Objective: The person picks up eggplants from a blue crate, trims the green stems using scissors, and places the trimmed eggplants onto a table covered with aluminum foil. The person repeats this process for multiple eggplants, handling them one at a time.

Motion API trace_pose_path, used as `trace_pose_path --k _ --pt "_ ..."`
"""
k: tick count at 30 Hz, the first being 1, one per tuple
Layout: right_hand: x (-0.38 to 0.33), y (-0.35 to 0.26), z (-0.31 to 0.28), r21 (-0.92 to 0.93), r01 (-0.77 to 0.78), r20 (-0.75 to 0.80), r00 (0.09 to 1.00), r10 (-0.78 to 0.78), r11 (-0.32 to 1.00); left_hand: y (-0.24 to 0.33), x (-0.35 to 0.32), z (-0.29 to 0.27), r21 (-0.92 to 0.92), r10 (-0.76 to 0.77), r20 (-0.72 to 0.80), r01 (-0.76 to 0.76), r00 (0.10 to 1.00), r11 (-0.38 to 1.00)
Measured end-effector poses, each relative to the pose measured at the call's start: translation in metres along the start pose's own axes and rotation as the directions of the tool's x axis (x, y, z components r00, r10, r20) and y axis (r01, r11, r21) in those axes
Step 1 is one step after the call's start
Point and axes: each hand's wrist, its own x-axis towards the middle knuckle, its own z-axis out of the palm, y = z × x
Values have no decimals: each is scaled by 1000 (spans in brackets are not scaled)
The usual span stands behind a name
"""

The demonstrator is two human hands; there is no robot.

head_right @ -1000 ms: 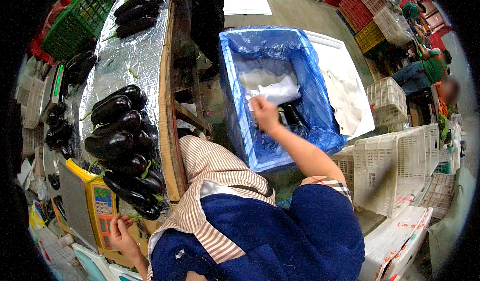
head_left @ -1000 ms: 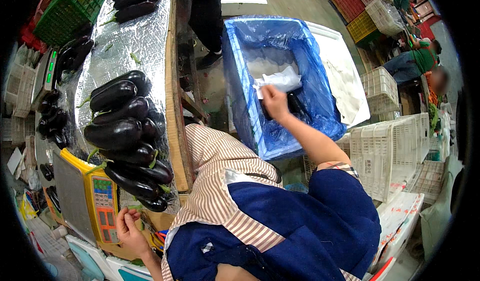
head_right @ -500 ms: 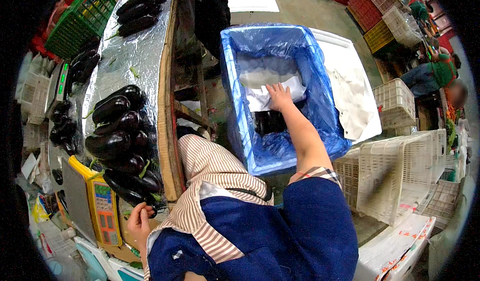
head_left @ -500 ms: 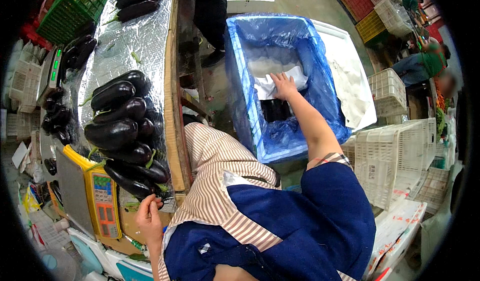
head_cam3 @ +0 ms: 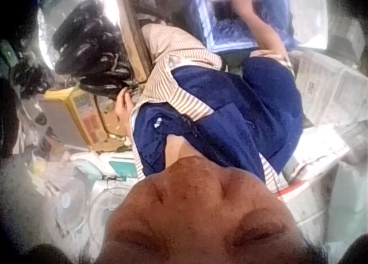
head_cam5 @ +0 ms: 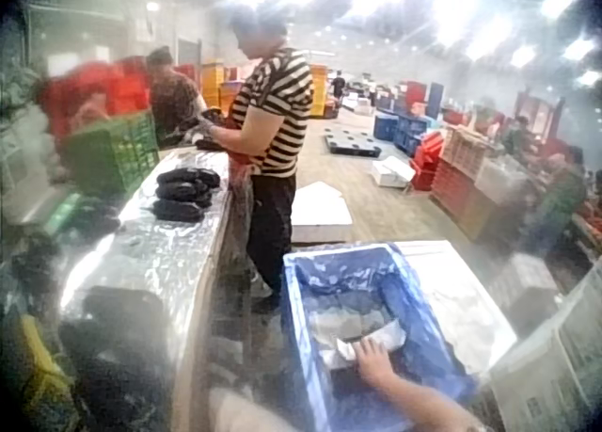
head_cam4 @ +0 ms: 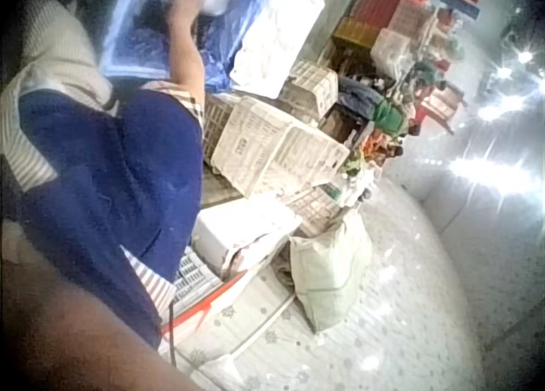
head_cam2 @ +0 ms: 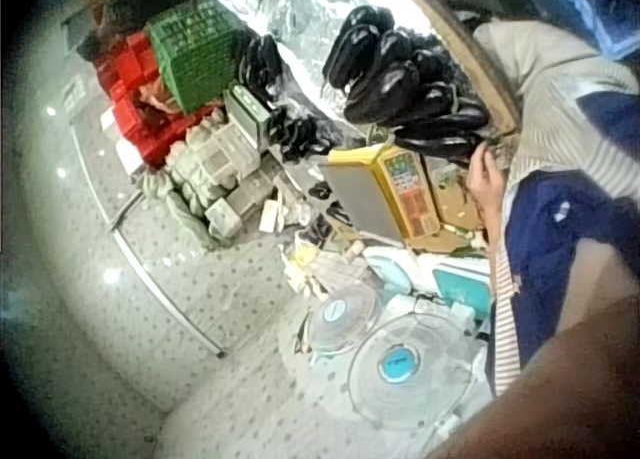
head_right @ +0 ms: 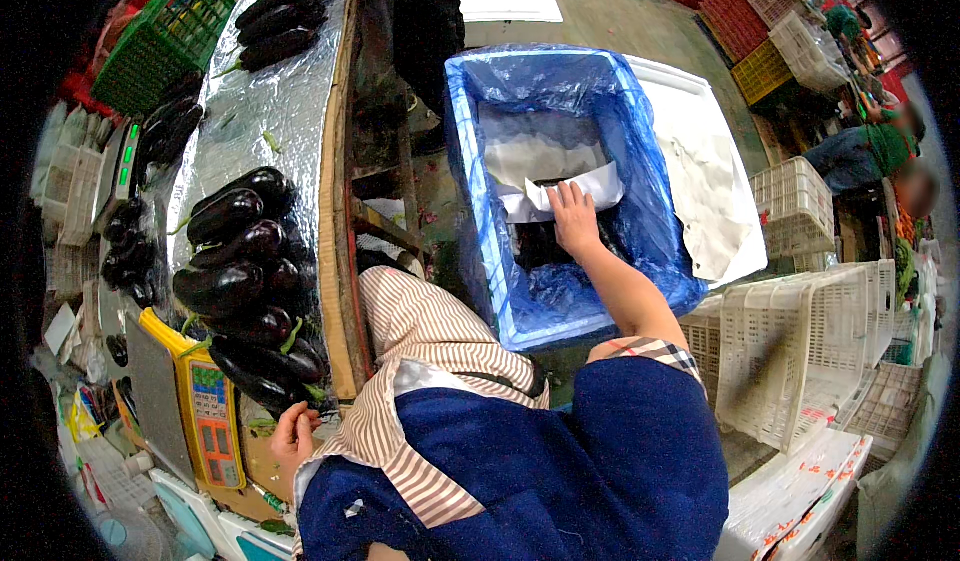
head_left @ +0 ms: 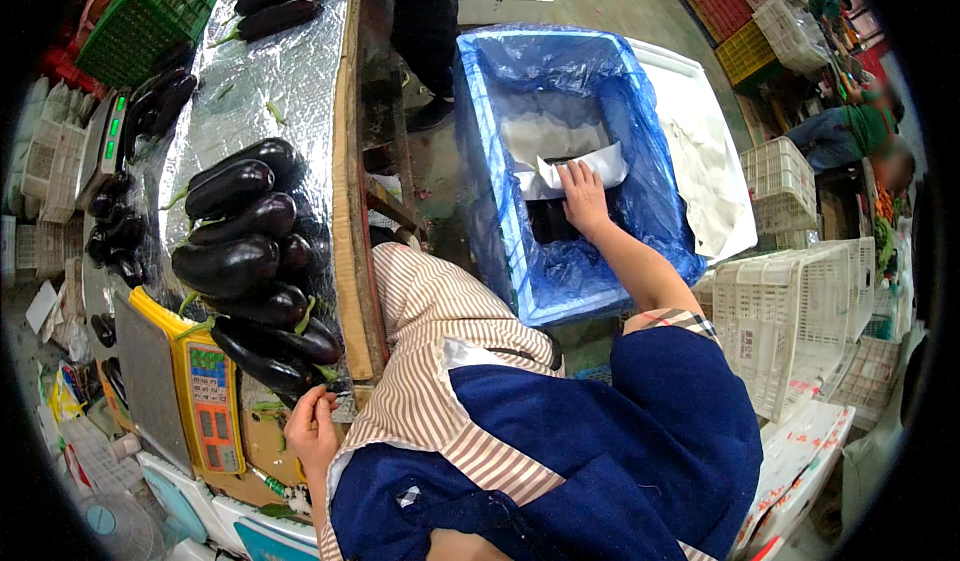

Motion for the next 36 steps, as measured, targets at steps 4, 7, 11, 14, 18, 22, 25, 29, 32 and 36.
trace_pose_path --k 4,7,11,14,18,22,25,29,32,36 --pt "-36 15 6 27 155 106 982 -157 988 -2 0 2 -7 -35 1 35 999 999" --pt "-51 16 10 118 174 43 983 -180 978 2 1 4 5 -47 -4 47 999 999" --pt "-37 16 7 130 205 64 975 -215 970 9 7 3 48 -12 38 10 999 999" --pt "-31 15 2 145 183 115 973 -200 972 10 8 4 64 10 42 -12 999 998" --pt "-23 18 -8 171 211 184 953 -242 962 3 6 5 46 47 46 -49 998 998" --pt "10 30 -14 230 37 579 798 -167 973 8 5 6 52 60 47 -62 997 997" --pt "43 59 12 652 -462 614 787 -60 601 9 5 6 53 34 44 -37 998 998" --pt "77 46 -22 630 -777 770 628 113 24 8 4 9 59 36 34 -38 999 998" --pt "80 45 16 320 -363 272 920 282 875 9 4 8 86 67 52 -71 996 994" --pt "81 20 6 212 -196 321 939 122 957 10 3 8 82 17 32 -20 999 996"
